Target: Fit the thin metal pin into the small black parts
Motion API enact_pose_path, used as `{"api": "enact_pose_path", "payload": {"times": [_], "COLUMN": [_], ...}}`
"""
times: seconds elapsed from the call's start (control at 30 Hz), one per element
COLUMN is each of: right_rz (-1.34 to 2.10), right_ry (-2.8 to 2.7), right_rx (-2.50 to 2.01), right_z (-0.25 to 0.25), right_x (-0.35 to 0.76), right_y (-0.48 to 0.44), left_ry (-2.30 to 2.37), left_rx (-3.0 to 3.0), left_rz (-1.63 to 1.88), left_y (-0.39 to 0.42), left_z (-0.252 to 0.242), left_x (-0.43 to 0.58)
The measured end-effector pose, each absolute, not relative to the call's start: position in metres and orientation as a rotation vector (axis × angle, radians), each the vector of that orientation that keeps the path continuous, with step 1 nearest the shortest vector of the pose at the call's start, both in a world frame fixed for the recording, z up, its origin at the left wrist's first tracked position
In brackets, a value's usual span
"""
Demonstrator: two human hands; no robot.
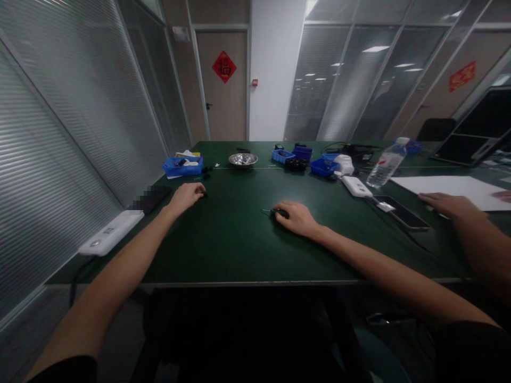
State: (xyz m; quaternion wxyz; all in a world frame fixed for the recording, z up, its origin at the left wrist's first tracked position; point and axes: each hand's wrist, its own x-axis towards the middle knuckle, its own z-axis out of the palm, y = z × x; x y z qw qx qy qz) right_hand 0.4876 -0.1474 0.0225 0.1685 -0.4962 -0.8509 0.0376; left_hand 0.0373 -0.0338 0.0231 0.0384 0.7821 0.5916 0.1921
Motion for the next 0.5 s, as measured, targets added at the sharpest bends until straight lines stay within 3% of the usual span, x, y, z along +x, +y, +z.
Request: {"api": "enact_pose_path", "payload": {"times": [0.5], "right_rz": [0.097], "right_ry": [-2.421], "right_rx": [-1.394], "right_z": [0.02], "right_x": [0.4886], "right_y": [-0.1456], "left_ry": [1.792], "left_rx": [2.431], "left_rz": [0.562], "left_y": [-0.0322], "left_z": [0.0237], "left_x": [0.0382]}}
